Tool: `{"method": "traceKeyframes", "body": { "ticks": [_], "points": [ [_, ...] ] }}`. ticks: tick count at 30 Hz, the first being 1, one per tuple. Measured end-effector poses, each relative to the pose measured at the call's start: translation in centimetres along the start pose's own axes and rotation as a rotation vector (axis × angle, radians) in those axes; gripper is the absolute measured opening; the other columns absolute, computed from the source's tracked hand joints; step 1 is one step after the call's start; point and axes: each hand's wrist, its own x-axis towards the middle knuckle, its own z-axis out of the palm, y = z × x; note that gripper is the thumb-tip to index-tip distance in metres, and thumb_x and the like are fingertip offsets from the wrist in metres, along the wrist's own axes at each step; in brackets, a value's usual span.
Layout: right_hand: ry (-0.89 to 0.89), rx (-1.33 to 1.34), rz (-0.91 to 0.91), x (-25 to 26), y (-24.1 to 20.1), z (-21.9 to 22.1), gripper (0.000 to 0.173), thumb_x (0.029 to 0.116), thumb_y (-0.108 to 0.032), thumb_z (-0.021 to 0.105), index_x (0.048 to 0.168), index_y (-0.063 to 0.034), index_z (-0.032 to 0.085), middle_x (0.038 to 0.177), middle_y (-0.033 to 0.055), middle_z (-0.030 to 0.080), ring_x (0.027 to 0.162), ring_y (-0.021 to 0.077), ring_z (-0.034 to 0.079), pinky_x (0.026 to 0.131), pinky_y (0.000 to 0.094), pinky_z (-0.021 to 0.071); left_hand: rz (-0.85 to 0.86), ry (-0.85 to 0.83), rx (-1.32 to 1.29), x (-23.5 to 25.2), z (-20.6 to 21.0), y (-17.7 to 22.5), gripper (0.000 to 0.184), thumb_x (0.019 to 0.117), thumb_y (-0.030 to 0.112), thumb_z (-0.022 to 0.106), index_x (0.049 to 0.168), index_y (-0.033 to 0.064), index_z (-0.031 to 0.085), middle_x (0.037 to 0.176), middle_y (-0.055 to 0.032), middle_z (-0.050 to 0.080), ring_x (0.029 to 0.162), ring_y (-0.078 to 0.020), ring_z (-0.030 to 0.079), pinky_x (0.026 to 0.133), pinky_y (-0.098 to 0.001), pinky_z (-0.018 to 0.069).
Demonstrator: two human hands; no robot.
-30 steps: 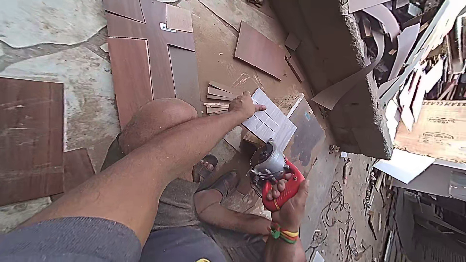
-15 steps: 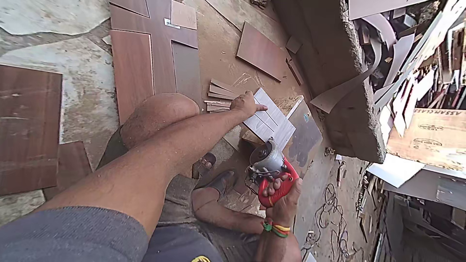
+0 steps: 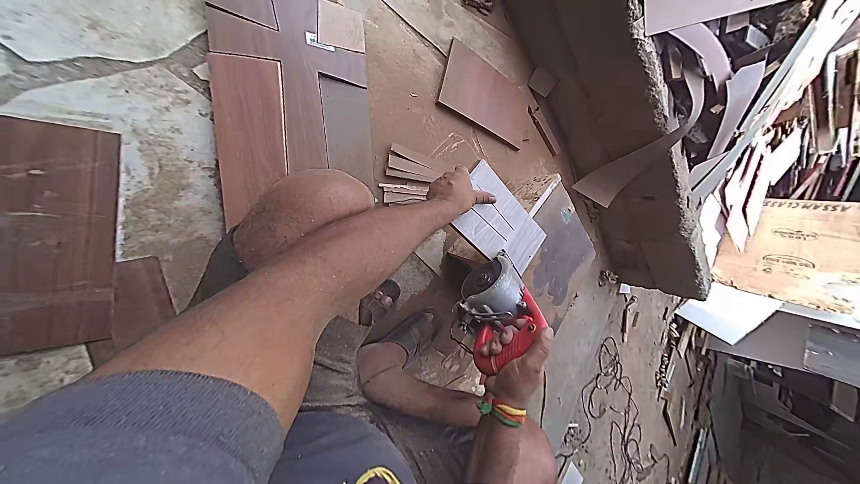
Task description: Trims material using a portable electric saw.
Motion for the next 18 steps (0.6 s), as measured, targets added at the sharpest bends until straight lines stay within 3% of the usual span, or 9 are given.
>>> {"method": "traceKeyframes", "body": {
  "ticks": [6, 18],
  "points": [
    [-0.035, 0.002, -0.024, -0.28, 0.09, -0.11, 0.063, 0.1069, -0.063, 0.019, 0.099, -0.0123, 0.055, 0.055, -0.0012, 0.054, 0.040, 0.0123, 0.056, 0.038, 0.0315, 0.0534, 0.005, -0.006, 0.014, 0.01, -0.05, 0.05, 0.090, 0.0805, 0.068, 0.078, 0.135, 0.0008, 0.053, 0.123, -0.0236, 0.066, 0.115, -0.0404, 0.066, 0.092, -0.0627, 0.0540],
    [-0.046, -0.008, -0.027, -0.20, 0.02, -0.02, 0.062, 0.1075, -0.062, 0.020, 0.096, -0.0114, 0.054, 0.055, 0.0001, 0.054, 0.040, 0.0134, 0.056, 0.038, 0.0321, 0.0537, 0.015, -0.005, 0.008, 0.17, 0.11, -0.14, 0.089, 0.0800, 0.067, 0.078, 0.134, 0.0008, 0.054, 0.121, -0.0236, 0.066, 0.115, -0.0403, 0.066, 0.093, -0.0631, 0.0538]
  ]
}}
